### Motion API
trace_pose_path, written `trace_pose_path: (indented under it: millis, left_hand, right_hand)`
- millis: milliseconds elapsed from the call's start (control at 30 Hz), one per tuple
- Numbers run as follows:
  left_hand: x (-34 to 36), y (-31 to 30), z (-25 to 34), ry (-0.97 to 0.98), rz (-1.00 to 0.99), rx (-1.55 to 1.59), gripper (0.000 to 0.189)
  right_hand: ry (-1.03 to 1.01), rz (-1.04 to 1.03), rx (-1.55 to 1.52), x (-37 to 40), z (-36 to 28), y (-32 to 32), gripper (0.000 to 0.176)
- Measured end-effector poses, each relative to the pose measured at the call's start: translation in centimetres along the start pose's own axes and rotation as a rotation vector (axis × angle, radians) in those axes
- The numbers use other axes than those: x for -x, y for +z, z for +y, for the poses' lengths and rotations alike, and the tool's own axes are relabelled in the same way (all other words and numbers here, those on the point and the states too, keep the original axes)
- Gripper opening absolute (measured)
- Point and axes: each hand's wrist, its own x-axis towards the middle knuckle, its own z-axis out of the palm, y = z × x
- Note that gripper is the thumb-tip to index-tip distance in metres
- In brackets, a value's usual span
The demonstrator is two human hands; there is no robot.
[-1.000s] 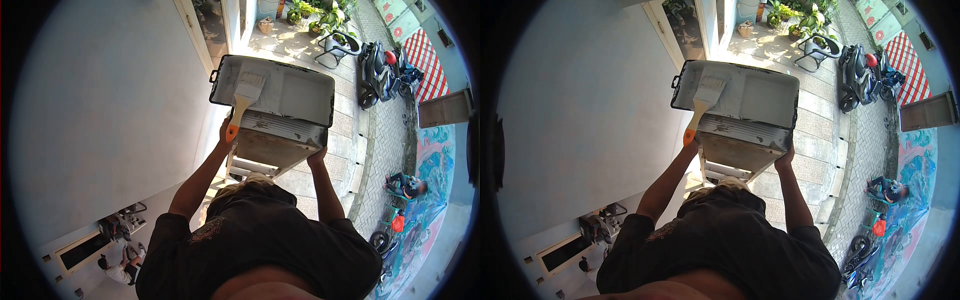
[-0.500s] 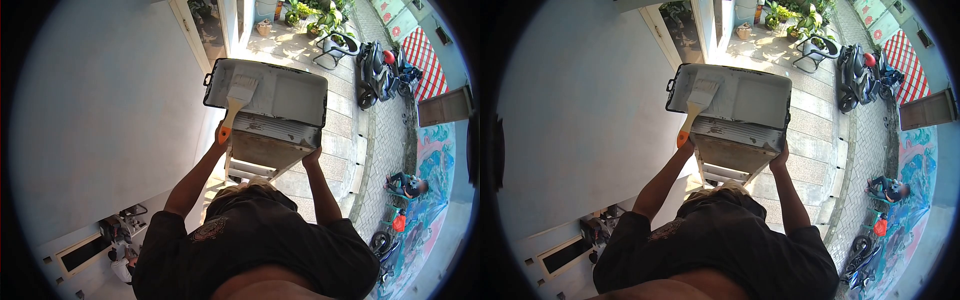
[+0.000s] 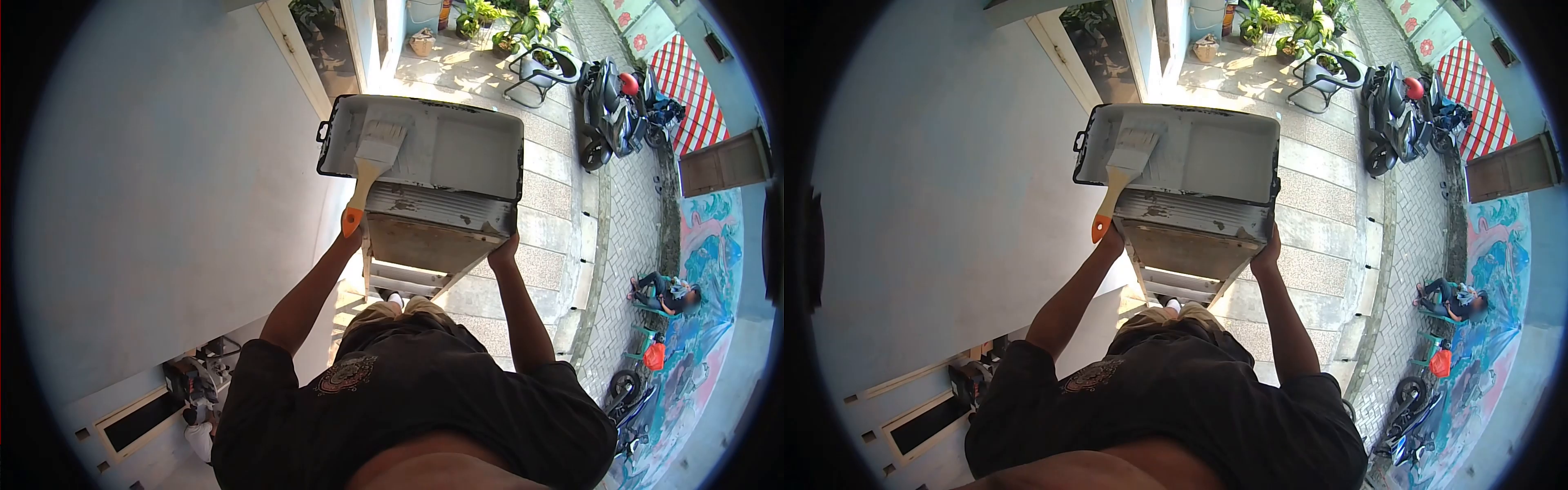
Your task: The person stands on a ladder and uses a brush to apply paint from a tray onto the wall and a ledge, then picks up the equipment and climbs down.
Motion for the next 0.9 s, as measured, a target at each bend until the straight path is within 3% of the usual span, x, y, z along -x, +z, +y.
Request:
trace_pose_path:
  millis: [533, 700, 800, 900]
  left_hand:
    - [-0.8, -1.2, -1.8, 0.043, -0.079, -0.193, 0.017]
    - [-0.6, -1.3, -1.6, 0.151, -0.184, -0.371, 0.024]
    - [-0.1, 0.4, -0.5, 0.111, -0.095, -0.260, 0.029]
    - [0.0, 1.0, -0.1, 0.193, -0.104, -0.375, 0.027]
  right_hand:
    - [-0.039, 0.076, 0.005, 0.9, -0.8, 2.1, 0.050]
    - [-0.040, 0.042, -0.012, 0.2, -0.1, 0.3, 0.049]
    - [-0.033, 0.069, -0.003, 0.5, -0.2, 0.1, 0.050]
    - [-0.065, -0.051, -0.009, 0.2, -0.1, -0.7, 0.051]
